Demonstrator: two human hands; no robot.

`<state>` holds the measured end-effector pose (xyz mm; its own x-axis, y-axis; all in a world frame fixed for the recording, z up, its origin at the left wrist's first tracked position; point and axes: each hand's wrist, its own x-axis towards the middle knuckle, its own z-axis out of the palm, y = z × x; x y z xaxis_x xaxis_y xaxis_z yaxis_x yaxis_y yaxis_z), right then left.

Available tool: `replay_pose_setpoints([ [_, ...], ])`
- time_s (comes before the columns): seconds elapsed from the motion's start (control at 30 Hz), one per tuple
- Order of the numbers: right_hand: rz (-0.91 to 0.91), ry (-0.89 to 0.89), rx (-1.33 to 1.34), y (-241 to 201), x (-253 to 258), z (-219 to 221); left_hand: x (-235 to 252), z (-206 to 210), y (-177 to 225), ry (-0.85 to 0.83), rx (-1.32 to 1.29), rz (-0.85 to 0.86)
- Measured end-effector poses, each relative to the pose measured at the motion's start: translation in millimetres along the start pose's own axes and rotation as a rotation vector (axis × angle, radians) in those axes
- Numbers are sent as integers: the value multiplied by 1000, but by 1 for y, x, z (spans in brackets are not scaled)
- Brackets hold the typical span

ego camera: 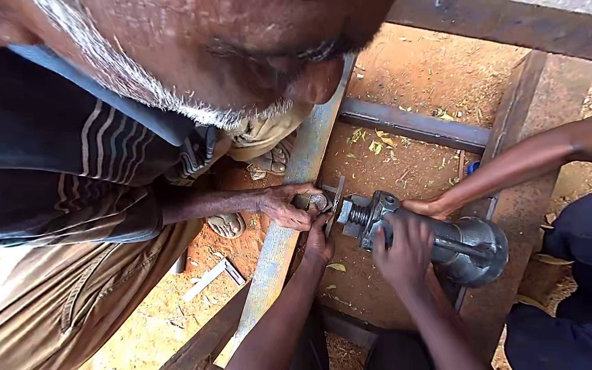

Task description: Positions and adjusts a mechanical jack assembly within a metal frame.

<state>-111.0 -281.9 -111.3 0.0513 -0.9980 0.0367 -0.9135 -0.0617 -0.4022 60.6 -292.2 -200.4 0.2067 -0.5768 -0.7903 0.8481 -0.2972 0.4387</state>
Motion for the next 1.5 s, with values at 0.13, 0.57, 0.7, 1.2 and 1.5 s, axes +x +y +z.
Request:
replay_pose_setpoints([
  [0.13, 309, -529, 158, 23, 114, 25, -1, -1, 1, -2, 16, 4],
  [0.57, -15, -143, -48, -26, -55, 44, 0, -1, 0, 5, 14, 24],
  [0.7, -12, -17, -52, -19, -59, 7, 0, 1, 1, 15, 5, 11],
  [1.2, 242, -615, 28, -3, 109, 15, -2, 0, 2, 5, 13, -9],
  [1.5, -1, -58, 22, -35, -98, 55, -2, -6, -1, -2, -5, 1],
])
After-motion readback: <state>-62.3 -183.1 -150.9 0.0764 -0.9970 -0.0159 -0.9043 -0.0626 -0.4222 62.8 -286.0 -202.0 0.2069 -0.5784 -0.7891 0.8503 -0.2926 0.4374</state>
